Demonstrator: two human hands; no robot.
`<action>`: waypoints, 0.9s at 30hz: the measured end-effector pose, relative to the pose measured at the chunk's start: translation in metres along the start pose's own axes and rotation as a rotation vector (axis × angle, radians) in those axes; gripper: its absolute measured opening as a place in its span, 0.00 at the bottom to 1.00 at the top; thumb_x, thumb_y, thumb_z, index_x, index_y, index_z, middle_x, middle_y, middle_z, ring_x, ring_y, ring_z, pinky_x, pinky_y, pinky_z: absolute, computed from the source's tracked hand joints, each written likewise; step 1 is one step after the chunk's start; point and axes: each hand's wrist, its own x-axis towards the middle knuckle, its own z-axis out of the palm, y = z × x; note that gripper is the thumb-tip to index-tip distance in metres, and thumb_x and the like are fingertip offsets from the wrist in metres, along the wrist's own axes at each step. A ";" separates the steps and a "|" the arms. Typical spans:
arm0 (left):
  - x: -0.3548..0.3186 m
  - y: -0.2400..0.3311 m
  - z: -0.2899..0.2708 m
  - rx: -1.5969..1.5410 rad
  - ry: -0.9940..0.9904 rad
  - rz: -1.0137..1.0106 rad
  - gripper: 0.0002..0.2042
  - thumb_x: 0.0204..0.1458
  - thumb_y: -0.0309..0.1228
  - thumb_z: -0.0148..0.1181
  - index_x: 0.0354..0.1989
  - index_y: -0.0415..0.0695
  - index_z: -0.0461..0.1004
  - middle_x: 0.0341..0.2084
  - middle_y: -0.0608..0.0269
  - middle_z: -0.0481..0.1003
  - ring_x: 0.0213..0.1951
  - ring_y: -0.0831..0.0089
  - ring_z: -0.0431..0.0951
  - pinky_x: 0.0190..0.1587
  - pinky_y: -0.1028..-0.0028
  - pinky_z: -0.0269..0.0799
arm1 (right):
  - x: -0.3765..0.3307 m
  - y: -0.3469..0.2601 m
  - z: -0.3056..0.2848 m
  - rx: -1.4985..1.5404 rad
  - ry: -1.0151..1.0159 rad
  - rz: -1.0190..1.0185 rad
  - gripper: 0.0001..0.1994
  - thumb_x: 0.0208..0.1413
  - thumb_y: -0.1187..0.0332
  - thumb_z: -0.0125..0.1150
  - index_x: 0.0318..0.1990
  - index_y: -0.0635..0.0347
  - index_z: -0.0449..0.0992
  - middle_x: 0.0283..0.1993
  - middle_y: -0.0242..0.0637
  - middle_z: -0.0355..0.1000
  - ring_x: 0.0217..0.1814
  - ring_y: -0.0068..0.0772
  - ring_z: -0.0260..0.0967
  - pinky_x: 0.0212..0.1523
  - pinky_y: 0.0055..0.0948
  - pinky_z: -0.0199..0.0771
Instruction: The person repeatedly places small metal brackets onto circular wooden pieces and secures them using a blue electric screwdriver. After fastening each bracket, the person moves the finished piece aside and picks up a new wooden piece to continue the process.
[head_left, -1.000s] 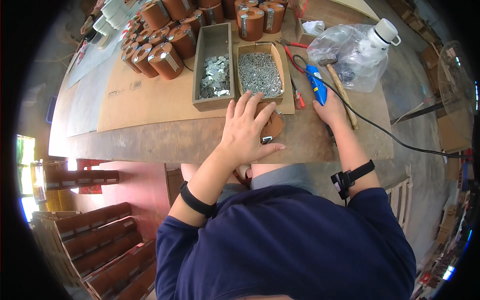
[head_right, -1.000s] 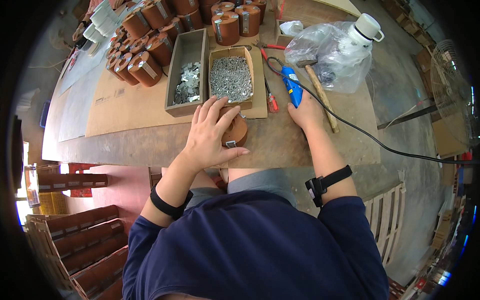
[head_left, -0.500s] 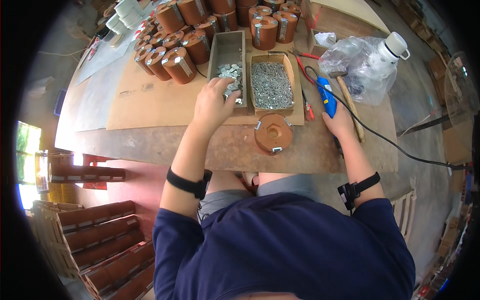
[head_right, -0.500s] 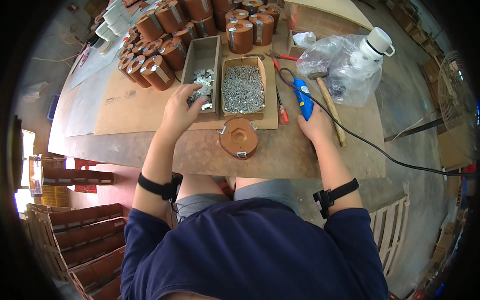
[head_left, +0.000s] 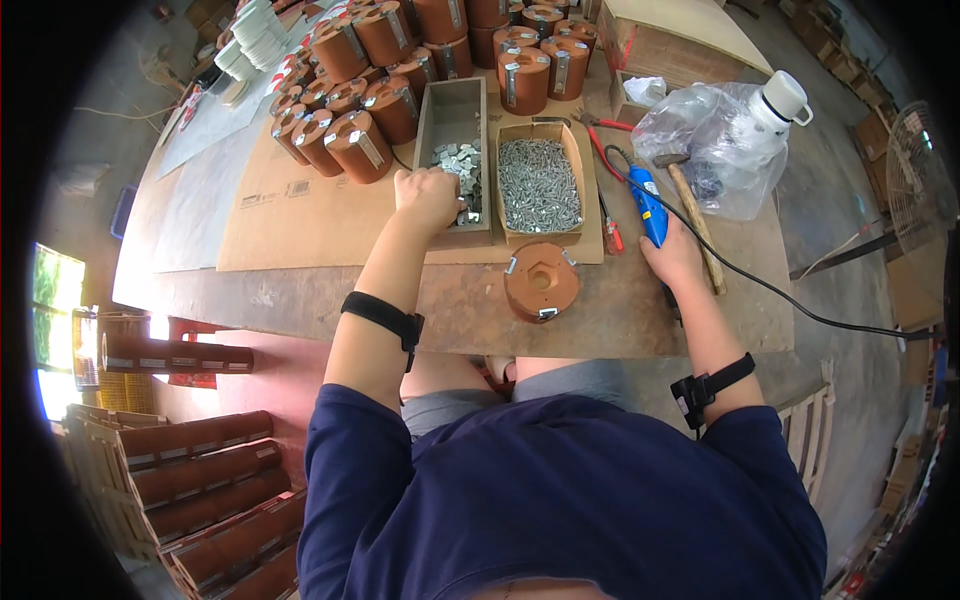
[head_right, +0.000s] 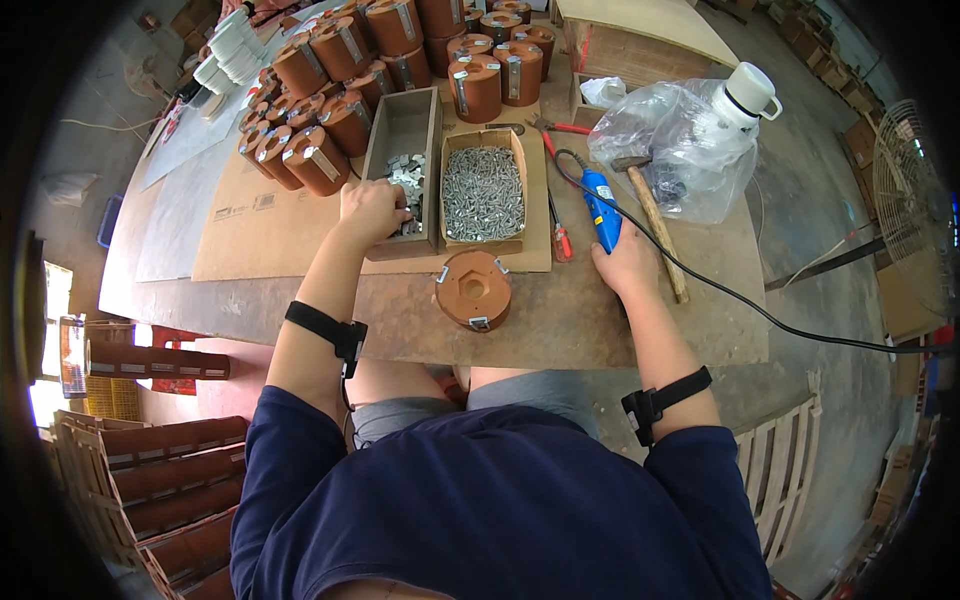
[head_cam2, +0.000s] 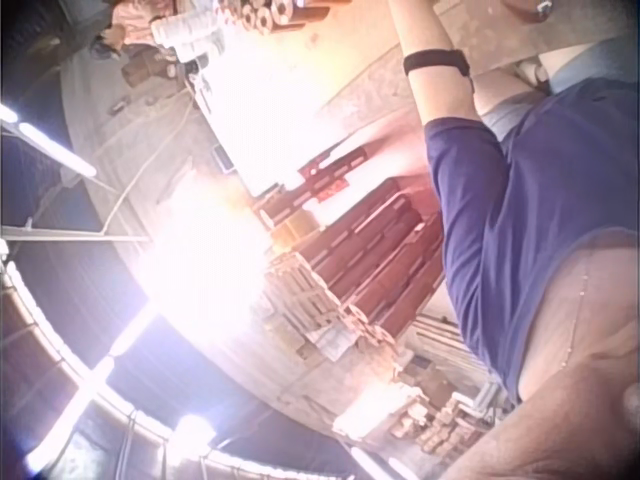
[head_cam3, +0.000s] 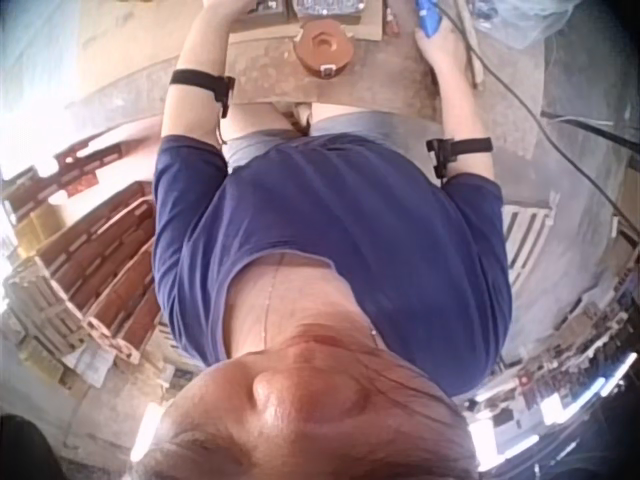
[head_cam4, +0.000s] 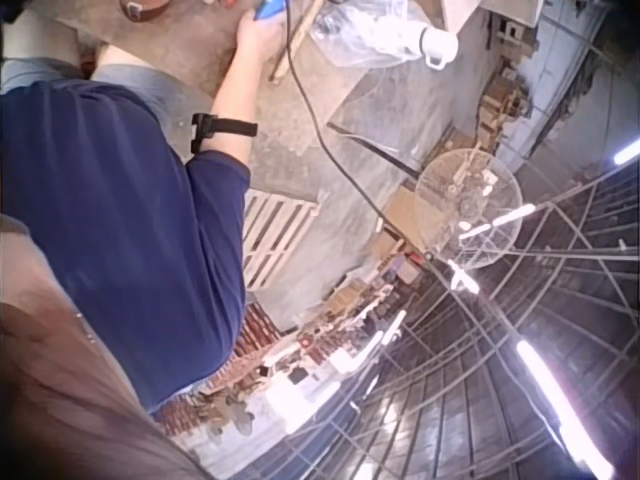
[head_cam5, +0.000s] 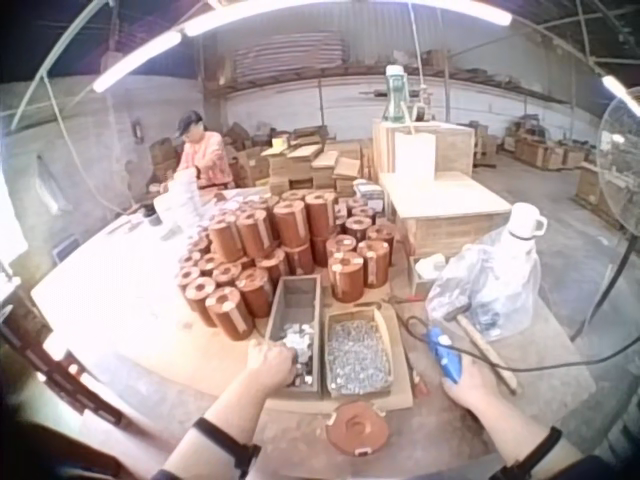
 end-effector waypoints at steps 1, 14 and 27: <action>0.000 -0.001 0.000 0.002 0.000 0.001 0.08 0.40 0.40 0.60 0.27 0.52 0.75 0.29 0.68 0.73 0.39 0.70 0.71 0.41 0.66 0.57 | -0.001 0.000 -0.001 -0.008 -0.009 0.010 0.33 0.42 0.57 0.56 0.56 0.60 0.52 0.47 0.53 0.65 0.48 0.50 0.64 0.47 0.41 0.64; -0.020 -0.015 -0.004 -0.543 0.184 -0.050 0.05 0.41 0.31 0.56 0.27 0.47 0.76 0.25 0.60 0.75 0.30 0.65 0.74 0.35 0.68 0.67 | 0.000 -0.001 -0.001 0.019 0.004 -0.003 0.33 0.43 0.57 0.56 0.56 0.60 0.53 0.46 0.52 0.66 0.47 0.50 0.65 0.47 0.41 0.65; -0.109 0.038 -0.035 -1.356 0.185 0.065 0.08 0.43 0.21 0.58 0.35 0.35 0.73 0.26 0.65 0.74 0.32 0.82 0.72 0.36 0.81 0.68 | 0.002 0.007 0.006 0.039 0.037 -0.037 0.33 0.41 0.57 0.57 0.55 0.60 0.55 0.45 0.53 0.66 0.46 0.50 0.65 0.46 0.42 0.65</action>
